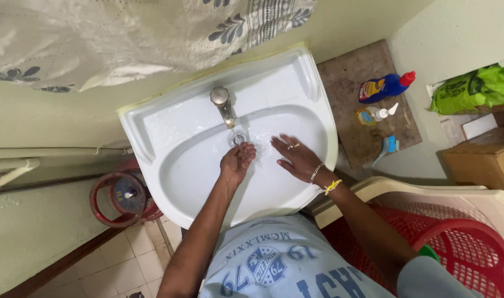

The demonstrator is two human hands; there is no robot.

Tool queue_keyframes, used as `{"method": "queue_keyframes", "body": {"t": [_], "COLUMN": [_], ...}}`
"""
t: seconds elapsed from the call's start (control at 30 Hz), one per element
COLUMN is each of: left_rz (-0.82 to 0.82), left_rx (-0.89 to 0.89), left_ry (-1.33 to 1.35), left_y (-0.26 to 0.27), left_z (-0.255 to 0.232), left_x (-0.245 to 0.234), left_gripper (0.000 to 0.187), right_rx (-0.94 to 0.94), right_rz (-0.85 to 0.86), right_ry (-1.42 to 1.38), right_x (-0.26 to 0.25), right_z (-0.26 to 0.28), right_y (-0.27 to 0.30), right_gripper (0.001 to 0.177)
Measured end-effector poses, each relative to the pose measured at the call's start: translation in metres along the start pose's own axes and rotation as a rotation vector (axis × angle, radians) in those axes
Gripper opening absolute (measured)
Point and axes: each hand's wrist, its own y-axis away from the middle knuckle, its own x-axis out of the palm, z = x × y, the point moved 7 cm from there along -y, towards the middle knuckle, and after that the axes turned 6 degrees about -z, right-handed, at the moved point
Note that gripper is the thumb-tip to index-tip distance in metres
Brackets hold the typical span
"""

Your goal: The person scrubs a white wall-mounted sink with a blue brush, rinses the brush and hands under running water, and wipes the sink basin with their hands. The person turns the tap on and off multiple times during the process.

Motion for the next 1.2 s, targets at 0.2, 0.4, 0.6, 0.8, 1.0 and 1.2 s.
{"method": "queue_keyframes", "body": {"t": [0.2, 0.4, 0.6, 0.8, 1.0, 1.2], "left_rz": [0.103, 0.088, 0.011, 0.038, 0.128, 0.117], "left_rx": [0.036, 0.05, 0.116, 0.189, 0.29, 0.451], "left_ry": [-0.018, -0.135, -0.303, -0.326, -0.244, -0.245], "left_y": [0.003, 0.046, 0.1, 0.126, 0.153, 0.18], "left_z": [-0.017, -0.016, -0.042, -0.081, -0.113, -0.144], "left_x": [0.009, 0.027, 0.007, -0.02, -0.031, -0.044], "left_gripper": [0.036, 0.034, 0.034, 0.034, 0.033, 0.035], "right_rx": [-0.232, -0.271, -0.41, -0.478, -0.317, -0.052], "right_rz": [-0.202, 0.009, 0.071, 0.126, 0.047, 0.291], "right_ry": [0.271, 0.383, 0.269, 0.084, 0.002, 0.097], "right_x": [-0.08, -0.073, -0.016, 0.029, 0.135, 0.224], "right_z": [-0.048, -0.091, -0.054, 0.037, 0.207, 0.261], "right_y": [-0.022, 0.016, 0.087, 0.098, 0.06, -0.008], "right_gripper": [0.054, 0.052, 0.072, 0.069, 0.069, 0.05]}}
